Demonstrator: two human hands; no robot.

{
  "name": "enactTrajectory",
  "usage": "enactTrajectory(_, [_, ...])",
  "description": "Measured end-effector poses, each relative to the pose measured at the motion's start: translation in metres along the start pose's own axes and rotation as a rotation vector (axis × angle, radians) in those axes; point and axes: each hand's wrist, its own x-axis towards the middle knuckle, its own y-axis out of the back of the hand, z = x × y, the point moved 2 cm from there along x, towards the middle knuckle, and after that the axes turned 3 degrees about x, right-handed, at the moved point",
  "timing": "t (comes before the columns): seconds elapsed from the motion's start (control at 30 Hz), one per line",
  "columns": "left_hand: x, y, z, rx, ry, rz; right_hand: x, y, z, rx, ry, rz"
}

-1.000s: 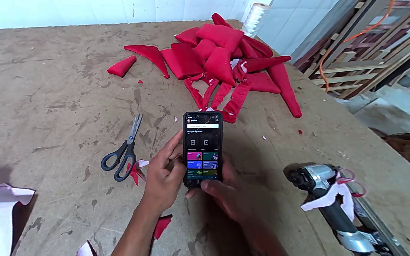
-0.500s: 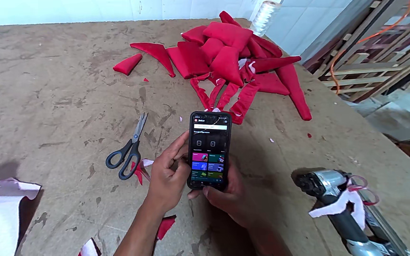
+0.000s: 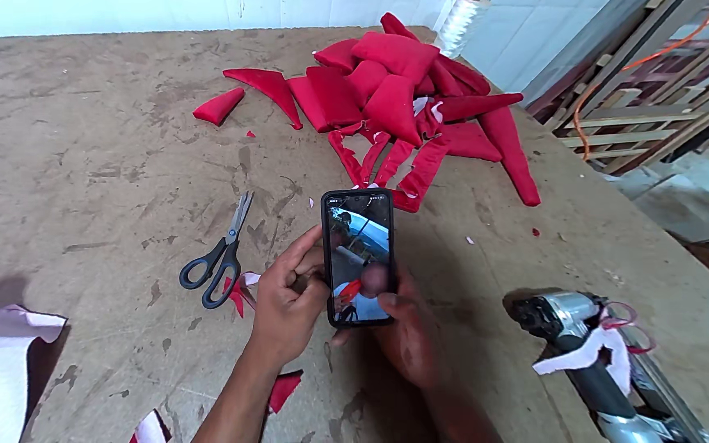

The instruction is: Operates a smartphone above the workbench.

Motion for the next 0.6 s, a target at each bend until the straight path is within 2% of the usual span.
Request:
enactTrajectory(0.17, [-0.0004, 0.0016, 0.0009, -0.01, -0.02, 0.003, -0.0034, -0.001, -0.0025, -0.051, 0.01, -0.116])
enactTrajectory(0.33, [-0.0011, 0.0018, 0.0009, 0.006, -0.022, 0.006, -0.0032, -0.0042, -0.0034, -0.126, -0.024, -0.055])
enactTrajectory(0.6, [-0.0019, 0.0031, 0.0027, -0.056, -0.007, 0.04, -0.0041, -0.0053, -0.0012, -0.076, -0.031, -0.149])
